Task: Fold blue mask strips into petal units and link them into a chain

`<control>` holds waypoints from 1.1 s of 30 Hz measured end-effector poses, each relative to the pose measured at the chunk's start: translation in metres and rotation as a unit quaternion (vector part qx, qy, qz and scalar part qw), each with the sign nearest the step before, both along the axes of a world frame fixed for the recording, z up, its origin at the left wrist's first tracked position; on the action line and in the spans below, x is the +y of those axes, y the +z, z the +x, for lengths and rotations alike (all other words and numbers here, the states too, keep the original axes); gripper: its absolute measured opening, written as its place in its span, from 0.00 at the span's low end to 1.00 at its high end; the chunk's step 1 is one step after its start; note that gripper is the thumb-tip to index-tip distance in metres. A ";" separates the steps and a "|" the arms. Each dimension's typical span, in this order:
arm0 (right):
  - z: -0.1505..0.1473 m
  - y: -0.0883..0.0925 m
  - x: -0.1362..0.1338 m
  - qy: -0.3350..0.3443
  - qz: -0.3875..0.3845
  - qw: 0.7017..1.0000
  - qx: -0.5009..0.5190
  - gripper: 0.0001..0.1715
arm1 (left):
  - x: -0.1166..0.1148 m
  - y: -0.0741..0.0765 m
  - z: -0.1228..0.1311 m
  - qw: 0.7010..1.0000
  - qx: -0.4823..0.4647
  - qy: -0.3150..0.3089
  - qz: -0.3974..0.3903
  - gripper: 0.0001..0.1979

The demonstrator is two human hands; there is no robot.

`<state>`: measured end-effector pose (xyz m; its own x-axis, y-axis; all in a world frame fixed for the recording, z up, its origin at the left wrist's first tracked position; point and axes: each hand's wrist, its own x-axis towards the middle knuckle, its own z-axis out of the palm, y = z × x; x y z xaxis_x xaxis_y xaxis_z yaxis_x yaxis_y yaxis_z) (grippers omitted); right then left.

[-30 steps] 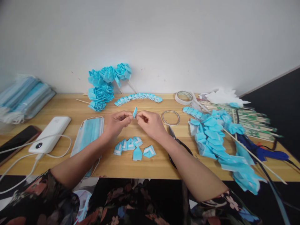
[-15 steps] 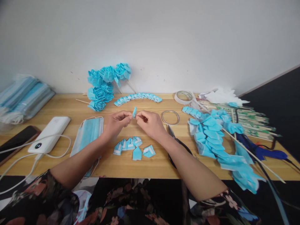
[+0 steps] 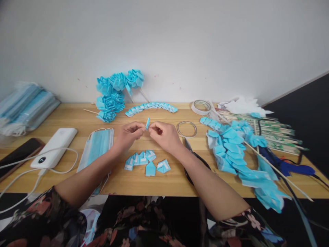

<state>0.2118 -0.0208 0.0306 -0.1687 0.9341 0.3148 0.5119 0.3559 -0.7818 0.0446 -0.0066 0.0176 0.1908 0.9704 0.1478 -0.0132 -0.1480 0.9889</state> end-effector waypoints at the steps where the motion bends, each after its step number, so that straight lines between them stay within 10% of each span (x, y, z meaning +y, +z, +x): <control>1: 0.000 0.000 0.000 -0.001 -0.001 1.000 -0.002 0.07 | 0.000 0.000 0.000 1.000 0.000 0.000 0.001 0.07; 33: 0.003 0.004 -0.001 0.032 -0.037 0.998 0.029 0.09 | 0.002 0.000 -0.002 1.000 -0.002 -0.003 -0.021 0.09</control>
<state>0.2148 -0.0222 0.0351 -0.2113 0.9432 0.2564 0.4426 0.3262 -0.8353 0.0422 -0.0050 0.0175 0.1962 0.9747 0.1070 -0.0189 -0.1054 0.9943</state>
